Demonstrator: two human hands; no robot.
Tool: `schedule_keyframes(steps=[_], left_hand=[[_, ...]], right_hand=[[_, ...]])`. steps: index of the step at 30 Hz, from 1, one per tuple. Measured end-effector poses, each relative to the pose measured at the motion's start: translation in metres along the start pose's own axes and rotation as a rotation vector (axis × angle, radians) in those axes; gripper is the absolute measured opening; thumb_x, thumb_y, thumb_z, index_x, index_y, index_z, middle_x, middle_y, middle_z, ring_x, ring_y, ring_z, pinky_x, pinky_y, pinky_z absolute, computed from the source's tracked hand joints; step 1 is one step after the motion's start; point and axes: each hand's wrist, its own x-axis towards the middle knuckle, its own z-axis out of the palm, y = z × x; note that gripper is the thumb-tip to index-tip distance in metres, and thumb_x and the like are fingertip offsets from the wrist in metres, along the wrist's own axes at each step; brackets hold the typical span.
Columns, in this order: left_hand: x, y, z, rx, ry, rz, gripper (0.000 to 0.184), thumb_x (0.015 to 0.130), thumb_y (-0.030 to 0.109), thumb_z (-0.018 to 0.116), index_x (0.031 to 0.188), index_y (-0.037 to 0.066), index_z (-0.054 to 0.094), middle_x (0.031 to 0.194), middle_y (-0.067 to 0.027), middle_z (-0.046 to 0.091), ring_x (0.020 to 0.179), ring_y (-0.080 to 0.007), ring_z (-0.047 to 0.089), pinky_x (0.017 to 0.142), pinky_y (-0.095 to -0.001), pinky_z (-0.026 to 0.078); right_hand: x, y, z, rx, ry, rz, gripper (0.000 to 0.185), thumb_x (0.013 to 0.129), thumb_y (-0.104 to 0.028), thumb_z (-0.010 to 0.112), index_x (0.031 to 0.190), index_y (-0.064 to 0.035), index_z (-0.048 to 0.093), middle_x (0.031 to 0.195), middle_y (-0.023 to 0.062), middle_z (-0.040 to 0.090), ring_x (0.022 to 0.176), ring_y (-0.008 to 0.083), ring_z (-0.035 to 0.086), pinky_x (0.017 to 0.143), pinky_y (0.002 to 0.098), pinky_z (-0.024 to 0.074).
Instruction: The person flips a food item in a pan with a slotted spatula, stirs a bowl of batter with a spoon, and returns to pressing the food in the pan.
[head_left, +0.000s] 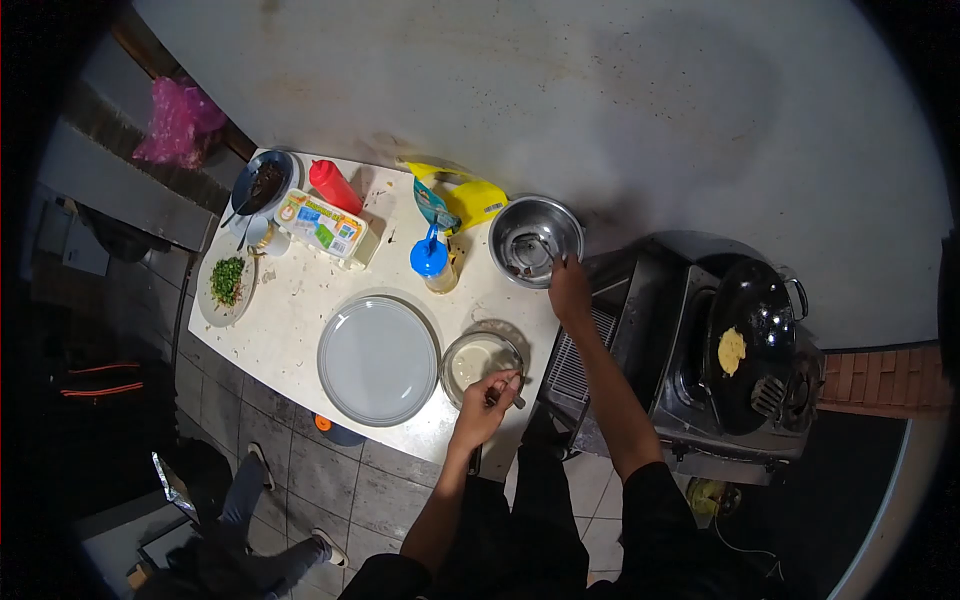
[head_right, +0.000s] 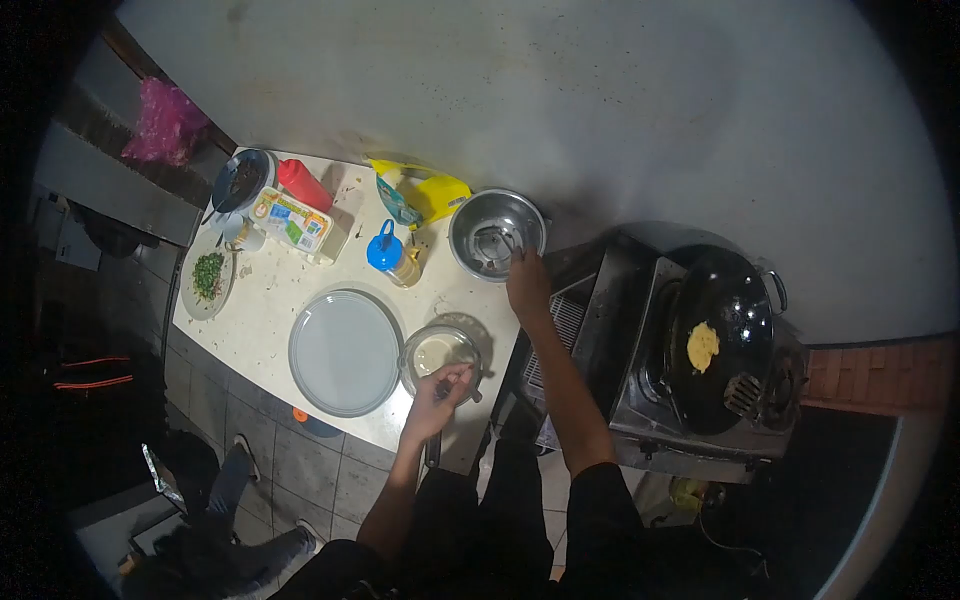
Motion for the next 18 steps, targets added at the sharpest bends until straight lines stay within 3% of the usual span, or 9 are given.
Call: schedule_keyframes(steps=[4, 6, 7, 10, 12, 16, 18], left_hand=[[0.000, -0.001, -0.001, -0.006, 0.020, -0.017, 0.031, 0.098, 0.022, 0.058, 0.120, 0.000, 0.061, 0.079, -0.0032, 0.067, 0.079, -0.0071, 0.058, 0.073, -0.0228, 0.045], [0.000, -0.001, -0.001, -0.026, 0.015, -0.010, 0.031, 0.098, 0.022, 0.058, 0.120, 0.001, 0.062, 0.078, -0.0023, 0.066, 0.078, -0.0068, 0.058, 0.072, -0.0225, 0.045], [0.000, 0.000, -0.002, -0.045, 0.012, -0.002, 0.031, 0.098, 0.023, 0.059, 0.120, 0.001, 0.062, 0.078, -0.0014, 0.065, 0.077, -0.0064, 0.057, 0.071, -0.0222, 0.044], [-0.003, 0.007, -0.003, 0.023, 0.052, 0.005, 0.030, 0.097, 0.024, 0.060, 0.119, 0.003, 0.064, 0.077, 0.0017, 0.060, 0.073, -0.0057, 0.053, 0.067, -0.0213, 0.042], [-0.001, 0.006, -0.005, 0.003, 0.049, 0.011, 0.030, 0.097, 0.024, 0.060, 0.118, 0.004, 0.064, 0.076, 0.0027, 0.058, 0.072, -0.0052, 0.052, 0.066, -0.0209, 0.041], [0.000, 0.000, -0.005, -0.028, 0.056, 0.009, 0.029, 0.097, 0.024, 0.060, 0.118, 0.004, 0.064, 0.076, 0.0035, 0.057, 0.071, -0.0038, 0.050, 0.064, -0.0199, 0.039], [0.001, -0.001, -0.006, -0.022, 0.056, 0.020, 0.029, 0.097, 0.023, 0.060, 0.118, 0.004, 0.064, 0.076, 0.0033, 0.058, 0.071, -0.0036, 0.050, 0.064, -0.0197, 0.039]], right_hand=[[0.004, -0.009, -0.004, 0.068, 0.109, -0.049, 0.036, 0.101, -0.027, 0.040, 0.109, 0.0057, 0.052, 0.102, 0.0305, 0.060, 0.095, 0.0465, 0.060, 0.082, 0.0515, 0.0476], [0.007, -0.012, -0.005, 0.137, -0.029, 0.151, 0.037, 0.102, -0.028, 0.039, 0.108, 0.0067, 0.052, 0.103, 0.0300, 0.060, 0.096, 0.0461, 0.060, 0.082, 0.0517, 0.0475], [0.007, -0.010, -0.003, 0.137, -0.029, 0.152, 0.037, 0.102, -0.028, 0.039, 0.108, 0.0067, 0.052, 0.103, 0.0300, 0.060, 0.096, 0.0461, 0.060, 0.082, 0.0517, 0.0475], [0.009, -0.016, -0.005, 0.009, 0.064, 0.012, 0.031, 0.101, -0.021, 0.041, 0.109, 0.0059, 0.053, 0.103, 0.0271, 0.059, 0.092, 0.0426, 0.062, 0.080, 0.0488, 0.0498], [0.006, -0.017, -0.013, -0.267, 0.059, -0.135, 0.025, 0.098, -0.014, 0.043, 0.110, 0.0046, 0.055, 0.103, 0.0235, 0.057, 0.092, 0.0373, 0.063, 0.077, 0.0449, 0.0521], [0.008, -0.013, -0.010, -0.279, 0.004, -0.124, 0.022, 0.095, -0.010, 0.046, 0.110, 0.0042, 0.055, 0.106, 0.0208, 0.056, 0.094, 0.0338, 0.063, 0.077, 0.0420, 0.0530], [0.006, -0.010, -0.008, -0.216, 0.110, -0.142, 0.022, 0.094, -0.008, 0.047, 0.110, 0.0053, 0.055, 0.107, 0.0215, 0.056, 0.096, 0.0351, 0.062, 0.080, 0.0428, 0.0524]])
